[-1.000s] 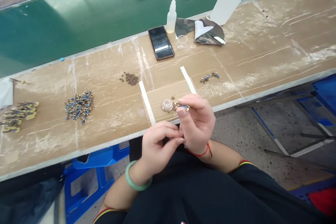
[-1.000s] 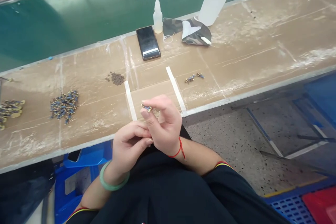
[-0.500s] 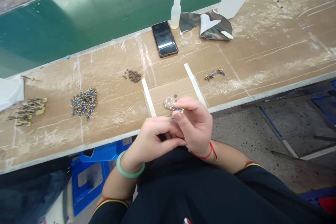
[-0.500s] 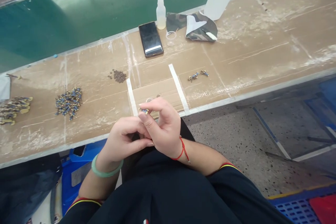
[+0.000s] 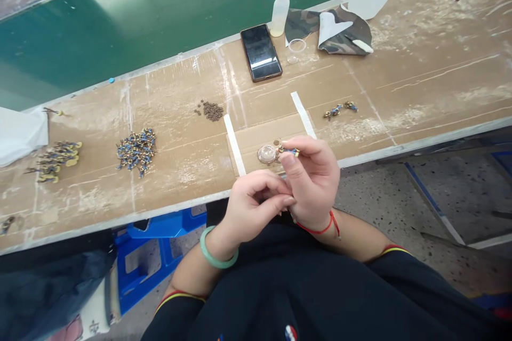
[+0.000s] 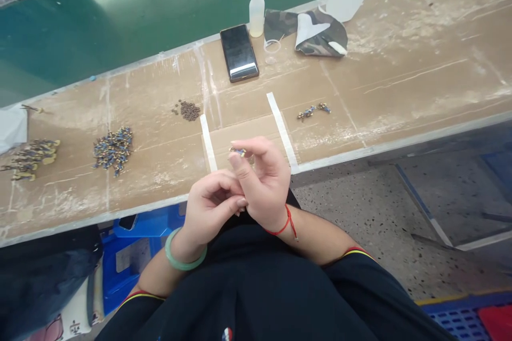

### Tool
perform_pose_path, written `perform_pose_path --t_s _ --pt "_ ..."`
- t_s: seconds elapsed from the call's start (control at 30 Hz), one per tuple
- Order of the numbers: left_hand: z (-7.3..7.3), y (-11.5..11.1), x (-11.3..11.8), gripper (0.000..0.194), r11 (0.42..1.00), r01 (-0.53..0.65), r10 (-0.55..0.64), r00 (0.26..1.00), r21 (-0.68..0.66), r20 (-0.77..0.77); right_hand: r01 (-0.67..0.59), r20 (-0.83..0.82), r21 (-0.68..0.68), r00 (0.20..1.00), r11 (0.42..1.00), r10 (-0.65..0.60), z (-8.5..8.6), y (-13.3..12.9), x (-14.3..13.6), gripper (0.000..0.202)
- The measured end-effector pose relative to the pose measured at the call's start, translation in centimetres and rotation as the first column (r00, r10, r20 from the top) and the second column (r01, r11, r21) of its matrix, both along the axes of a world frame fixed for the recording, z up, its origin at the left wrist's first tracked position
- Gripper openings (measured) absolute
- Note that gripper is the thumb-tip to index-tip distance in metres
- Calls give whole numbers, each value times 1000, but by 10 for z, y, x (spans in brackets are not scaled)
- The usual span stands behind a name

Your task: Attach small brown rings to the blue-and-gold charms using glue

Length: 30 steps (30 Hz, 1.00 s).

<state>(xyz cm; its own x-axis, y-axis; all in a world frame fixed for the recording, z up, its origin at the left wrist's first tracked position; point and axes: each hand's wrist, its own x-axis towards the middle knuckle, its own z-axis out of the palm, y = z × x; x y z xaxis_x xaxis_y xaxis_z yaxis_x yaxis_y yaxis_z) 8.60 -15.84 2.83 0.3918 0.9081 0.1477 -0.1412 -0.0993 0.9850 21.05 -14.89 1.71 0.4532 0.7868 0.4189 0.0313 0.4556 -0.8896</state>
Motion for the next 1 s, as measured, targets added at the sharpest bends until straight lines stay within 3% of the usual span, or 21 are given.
perform_pose_path --t_s 0.1,0.17,0.23,0.43,0.63,0.73,0.83,0.93,1.0 --pt "3 -7 6 16 953 -162 196 974 256 -116 51 2 21 999 998 -51 -1 2 1 8" --pt "4 -10 8 8 887 -184 274 948 425 -161 102 26 40 994 994 -104 -2 4 2 9" --pt "5 -12 8 9 845 -159 285 942 511 -179 138 46 34 989 990 -140 -3 4 4 9" --pt "9 3 -2 5 862 41 71 977 506 -201 113 18 51 993 992 -114 -3 1 6 7" --pt "23 26 -12 12 822 217 -92 963 526 -253 19 11 64 1000 998 -19 3 -2 3 8" --pt "19 33 -13 19 874 244 -178 966 421 -189 -52 6 58 999 997 52 6 -3 2 8" --pt "3 33 -12 26 957 259 -272 959 133 86 -81 -16 49 997 996 81 4 -2 2 8" --pt "-13 29 -11 22 941 293 -192 874 -169 447 -67 -106 43 992 997 71 0 1 3 9" --pt "-17 26 -11 21 907 320 -120 817 -272 564 -87 -158 29 983 996 90 -1 4 4 10"
